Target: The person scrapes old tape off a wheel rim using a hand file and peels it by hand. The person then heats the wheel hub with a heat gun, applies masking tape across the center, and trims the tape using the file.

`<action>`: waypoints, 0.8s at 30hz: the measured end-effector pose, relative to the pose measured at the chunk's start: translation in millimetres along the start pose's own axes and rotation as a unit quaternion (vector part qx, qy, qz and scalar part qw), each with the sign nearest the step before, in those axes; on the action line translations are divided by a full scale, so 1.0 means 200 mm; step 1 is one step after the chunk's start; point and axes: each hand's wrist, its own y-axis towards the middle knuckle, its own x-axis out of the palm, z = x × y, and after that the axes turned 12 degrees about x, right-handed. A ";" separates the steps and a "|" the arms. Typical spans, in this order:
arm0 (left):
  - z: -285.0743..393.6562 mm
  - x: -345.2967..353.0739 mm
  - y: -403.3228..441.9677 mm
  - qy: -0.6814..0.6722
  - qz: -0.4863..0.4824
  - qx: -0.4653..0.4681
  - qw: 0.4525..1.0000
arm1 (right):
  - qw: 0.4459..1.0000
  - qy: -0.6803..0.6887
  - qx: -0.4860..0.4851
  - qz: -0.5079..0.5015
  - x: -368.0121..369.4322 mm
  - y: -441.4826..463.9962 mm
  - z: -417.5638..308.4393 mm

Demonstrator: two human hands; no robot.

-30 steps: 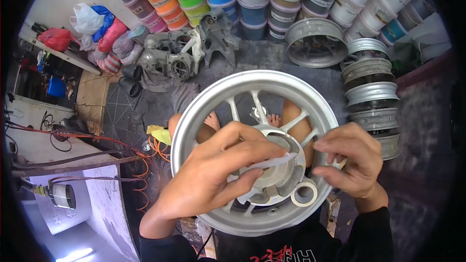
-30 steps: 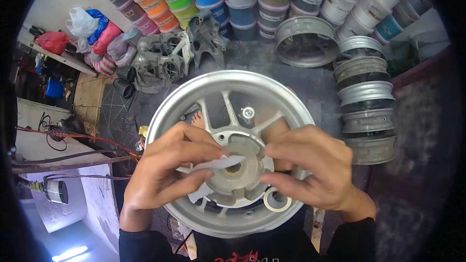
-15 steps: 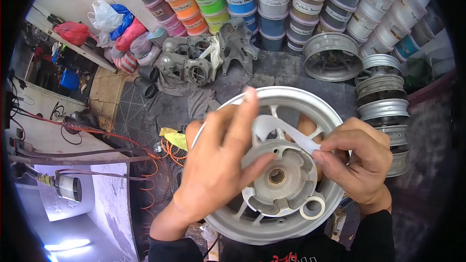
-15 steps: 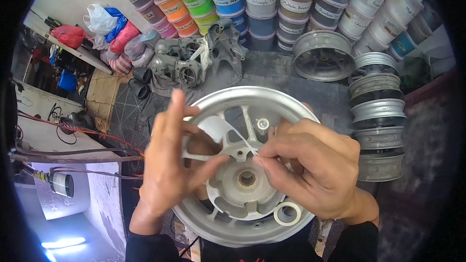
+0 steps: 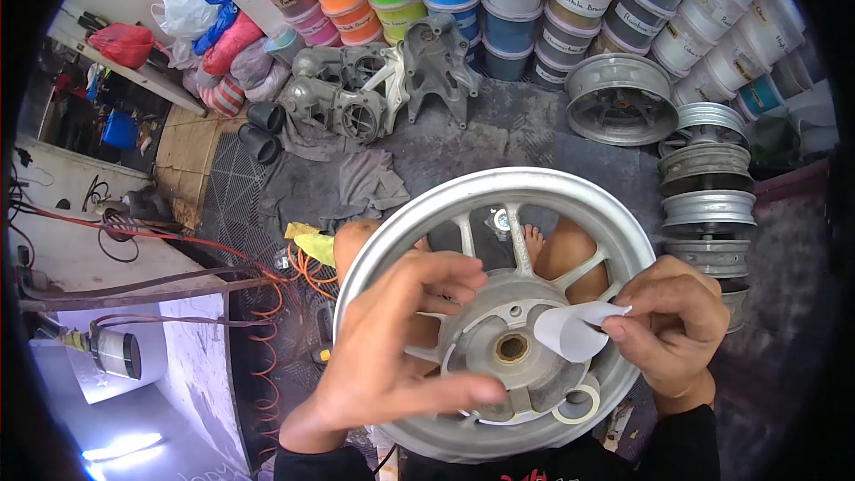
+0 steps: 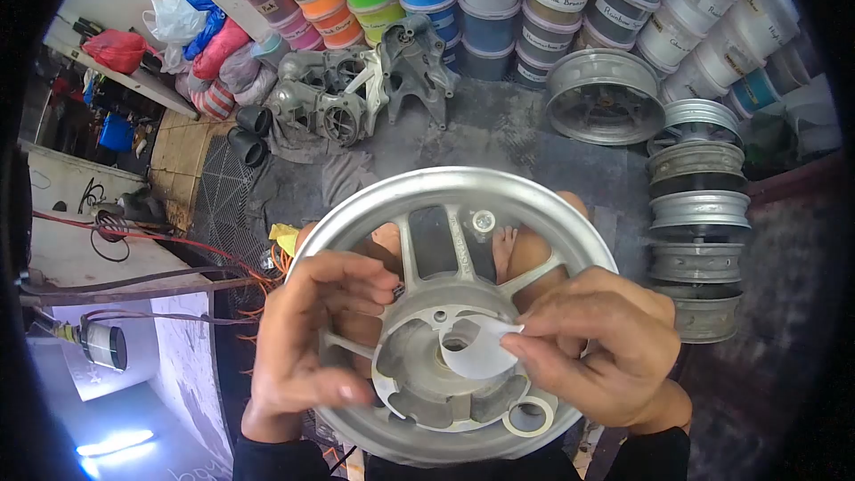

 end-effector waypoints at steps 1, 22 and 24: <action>0.00 0.00 0.00 0.038 -0.021 0.022 0.999 | 1.000 -0.029 -0.001 -0.009 -0.01 0.00 -0.02; 0.07 -0.04 -0.04 0.103 0.009 -0.086 0.991 | 0.997 0.028 0.073 0.017 0.06 -0.05 0.09; 0.05 -0.04 -0.04 0.085 0.006 -0.083 0.993 | 0.993 0.049 0.108 0.008 0.07 -0.08 0.11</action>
